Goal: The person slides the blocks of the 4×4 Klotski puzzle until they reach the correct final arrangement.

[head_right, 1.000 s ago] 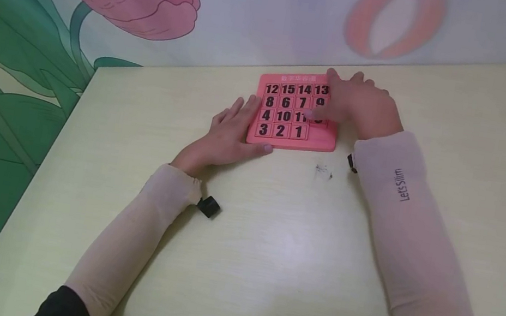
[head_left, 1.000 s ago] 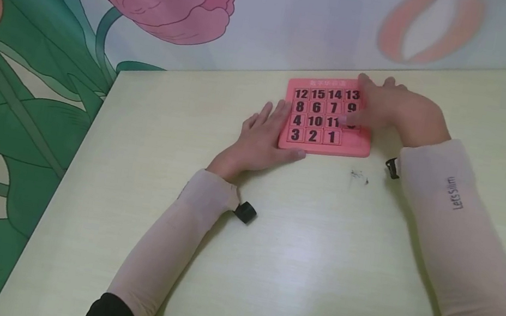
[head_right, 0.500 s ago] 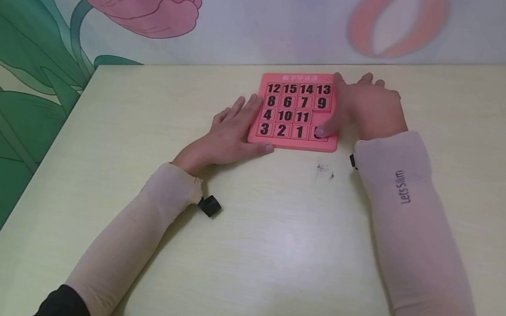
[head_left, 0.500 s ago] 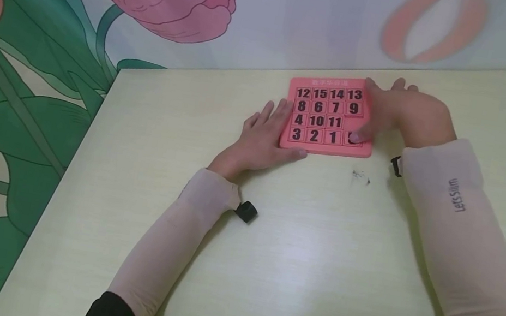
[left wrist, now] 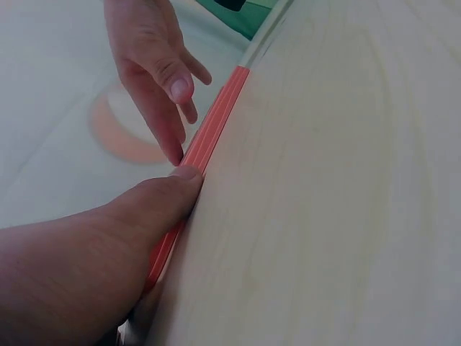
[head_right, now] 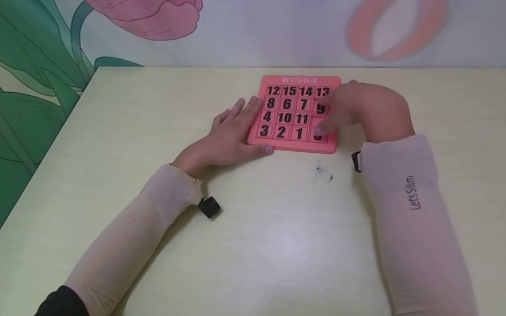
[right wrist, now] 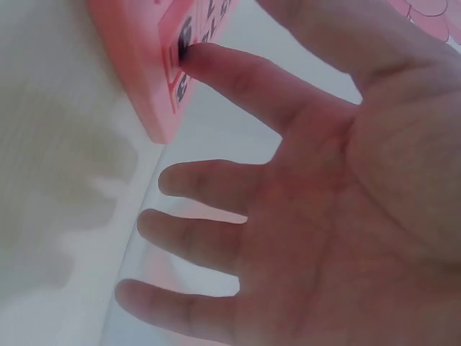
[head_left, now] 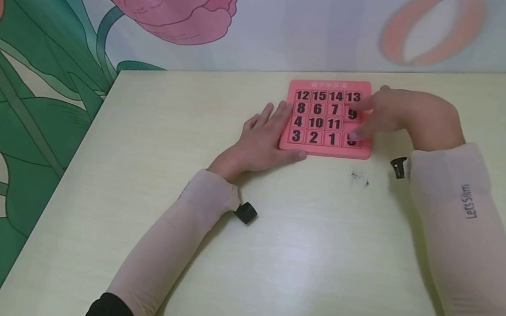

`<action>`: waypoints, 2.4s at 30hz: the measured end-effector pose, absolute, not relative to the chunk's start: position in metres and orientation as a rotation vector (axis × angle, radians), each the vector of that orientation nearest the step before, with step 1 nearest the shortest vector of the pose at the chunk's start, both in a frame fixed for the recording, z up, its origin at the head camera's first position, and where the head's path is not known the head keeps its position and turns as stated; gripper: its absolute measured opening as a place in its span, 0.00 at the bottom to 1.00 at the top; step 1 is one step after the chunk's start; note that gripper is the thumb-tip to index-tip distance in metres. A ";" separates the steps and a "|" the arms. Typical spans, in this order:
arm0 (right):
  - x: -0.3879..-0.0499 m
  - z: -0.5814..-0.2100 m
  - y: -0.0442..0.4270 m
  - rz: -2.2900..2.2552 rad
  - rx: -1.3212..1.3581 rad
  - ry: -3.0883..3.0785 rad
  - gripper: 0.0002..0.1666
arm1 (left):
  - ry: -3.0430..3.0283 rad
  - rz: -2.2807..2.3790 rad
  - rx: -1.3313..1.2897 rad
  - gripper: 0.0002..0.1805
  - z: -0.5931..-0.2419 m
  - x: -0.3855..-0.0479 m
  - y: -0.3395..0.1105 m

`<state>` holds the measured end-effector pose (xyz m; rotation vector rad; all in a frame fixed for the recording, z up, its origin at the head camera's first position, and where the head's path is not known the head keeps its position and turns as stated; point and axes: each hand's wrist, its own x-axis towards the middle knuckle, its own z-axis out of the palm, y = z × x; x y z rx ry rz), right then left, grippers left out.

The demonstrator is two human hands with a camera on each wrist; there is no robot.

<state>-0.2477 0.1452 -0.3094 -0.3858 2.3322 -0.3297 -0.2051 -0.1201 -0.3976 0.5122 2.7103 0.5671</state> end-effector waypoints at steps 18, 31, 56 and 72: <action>-0.264 -0.332 0.131 -0.494 -0.379 2.446 0.56 | 2.714 0.559 0.499 0.60 -0.398 -0.205 -0.127; -0.266 -0.336 0.125 -0.514 -0.508 2.503 0.36 | 2.715 0.556 0.500 0.59 -0.398 -0.206 -0.126; -0.261 -0.332 0.110 -0.342 -0.469 2.577 0.32 | 2.727 0.557 0.498 0.59 -0.400 -0.207 -0.126; -0.263 -0.328 0.100 -0.219 -0.456 2.551 0.37 | 2.736 0.560 0.505 0.59 -0.399 -0.208 -0.126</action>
